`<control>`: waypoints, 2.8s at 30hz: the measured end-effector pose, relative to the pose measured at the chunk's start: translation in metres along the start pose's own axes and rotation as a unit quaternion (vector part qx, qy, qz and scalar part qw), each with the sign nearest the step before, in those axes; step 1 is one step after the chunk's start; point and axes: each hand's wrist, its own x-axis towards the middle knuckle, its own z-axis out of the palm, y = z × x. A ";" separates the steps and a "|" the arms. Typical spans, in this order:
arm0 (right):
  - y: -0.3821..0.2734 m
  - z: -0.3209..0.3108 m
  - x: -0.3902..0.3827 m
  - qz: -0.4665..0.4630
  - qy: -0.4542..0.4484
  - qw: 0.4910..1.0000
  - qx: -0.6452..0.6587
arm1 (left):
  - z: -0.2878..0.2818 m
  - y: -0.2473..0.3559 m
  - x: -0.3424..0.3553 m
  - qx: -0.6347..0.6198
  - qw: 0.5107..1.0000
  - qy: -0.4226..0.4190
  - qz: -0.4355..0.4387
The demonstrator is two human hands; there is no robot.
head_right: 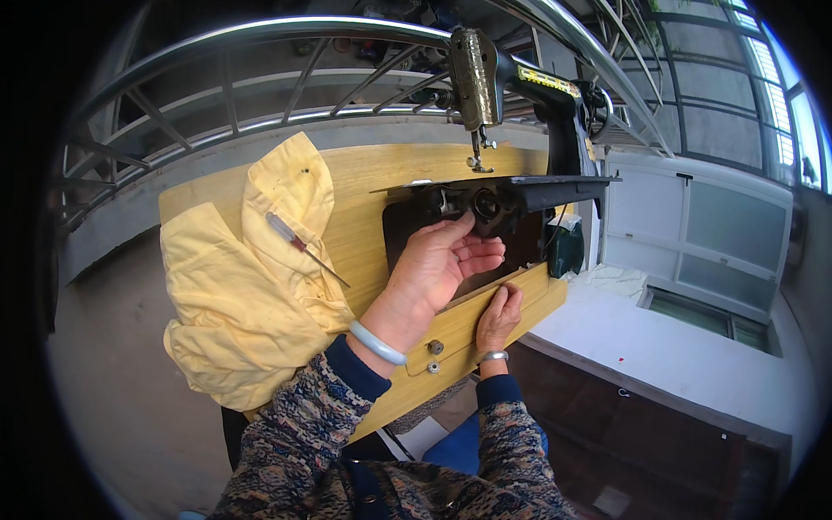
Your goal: The person uses a screwdriver to adjust and tighten components on a sewing machine. They repeatedly loosen and tighten screws on the machine's head and base, occasionally repositioning the machine and wiping the surface with a cloth.
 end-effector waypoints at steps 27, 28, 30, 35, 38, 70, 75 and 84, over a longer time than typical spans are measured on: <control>-0.002 0.001 -0.002 0.021 -0.004 1.000 -0.019 | -0.015 -0.012 0.011 -0.074 0.995 -0.068 -0.012; -0.002 0.001 -0.002 0.016 -0.005 1.000 -0.019 | -0.015 -0.012 0.011 -0.075 0.995 -0.067 -0.015; -0.002 0.001 -0.001 0.020 -0.004 0.999 -0.027 | -0.016 -0.011 0.010 -0.075 0.994 -0.077 -0.025; -0.002 0.003 0.000 0.036 -0.004 0.999 -0.018 | -0.017 -0.009 0.013 -0.089 0.988 -0.125 -0.038; -0.001 0.003 -0.001 0.033 -0.002 0.999 -0.009 | -0.018 -0.010 0.014 -0.094 0.985 -0.142 -0.034; -0.237 -0.085 0.032 -0.134 -0.254 0.956 -0.067 | -0.005 -0.022 0.010 -0.114 0.986 -0.117 0.017; -0.252 -0.064 0.040 -0.317 -0.217 0.896 -0.222 | -0.007 -0.020 0.009 -0.070 0.993 -0.096 -0.001; -0.270 -0.043 0.048 -0.440 -0.176 0.811 -0.343 | -0.008 -0.026 0.020 -0.062 0.995 -0.083 0.006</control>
